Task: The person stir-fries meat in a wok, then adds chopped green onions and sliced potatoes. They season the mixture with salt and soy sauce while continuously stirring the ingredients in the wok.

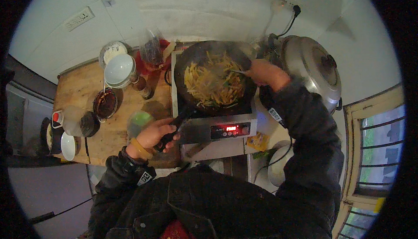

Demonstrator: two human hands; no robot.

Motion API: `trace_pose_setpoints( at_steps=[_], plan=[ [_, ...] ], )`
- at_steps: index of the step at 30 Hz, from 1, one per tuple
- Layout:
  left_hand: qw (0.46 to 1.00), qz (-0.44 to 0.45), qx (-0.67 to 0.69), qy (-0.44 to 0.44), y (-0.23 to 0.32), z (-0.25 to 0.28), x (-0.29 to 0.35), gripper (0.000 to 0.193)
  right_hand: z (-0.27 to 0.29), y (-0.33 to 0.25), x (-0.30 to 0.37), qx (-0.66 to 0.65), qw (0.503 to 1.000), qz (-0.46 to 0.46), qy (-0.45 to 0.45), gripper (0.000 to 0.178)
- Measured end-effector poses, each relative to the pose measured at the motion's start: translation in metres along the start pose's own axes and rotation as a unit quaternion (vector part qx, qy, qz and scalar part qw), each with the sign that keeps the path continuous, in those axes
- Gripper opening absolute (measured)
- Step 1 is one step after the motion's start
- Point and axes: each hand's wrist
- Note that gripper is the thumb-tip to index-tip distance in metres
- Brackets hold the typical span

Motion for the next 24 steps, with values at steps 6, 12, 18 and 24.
trace_pose_setpoints(
  at_steps=[6,12,18,24],
  plan=[
    [1.000,-0.006,0.003,-0.001,-0.001,0.003,-0.001,0.028,0.053,0.028,0.064,0.154,0.979,0.037,0.124,0.032],
    [1.000,0.006,0.011,0.008,0.000,0.002,-0.001,0.027,0.005,0.030,0.011,0.187,0.963,0.101,0.164,0.029],
    [1.000,0.000,0.000,0.001,-0.001,0.003,-0.001,0.029,-0.021,0.009,-0.002,0.124,0.953,0.234,0.149,0.029],
    [1.000,0.005,-0.006,-0.005,-0.002,0.004,-0.003,0.026,0.028,0.030,0.016,0.154,0.964,0.125,0.180,0.027]
  ],
)
Point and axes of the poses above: each hand's wrist, its own x-axis away from the middle knuckle, its own z-axis out of the back of the hand, y = z × x, and after that the axes turned 10 degrees about -x, right-handed
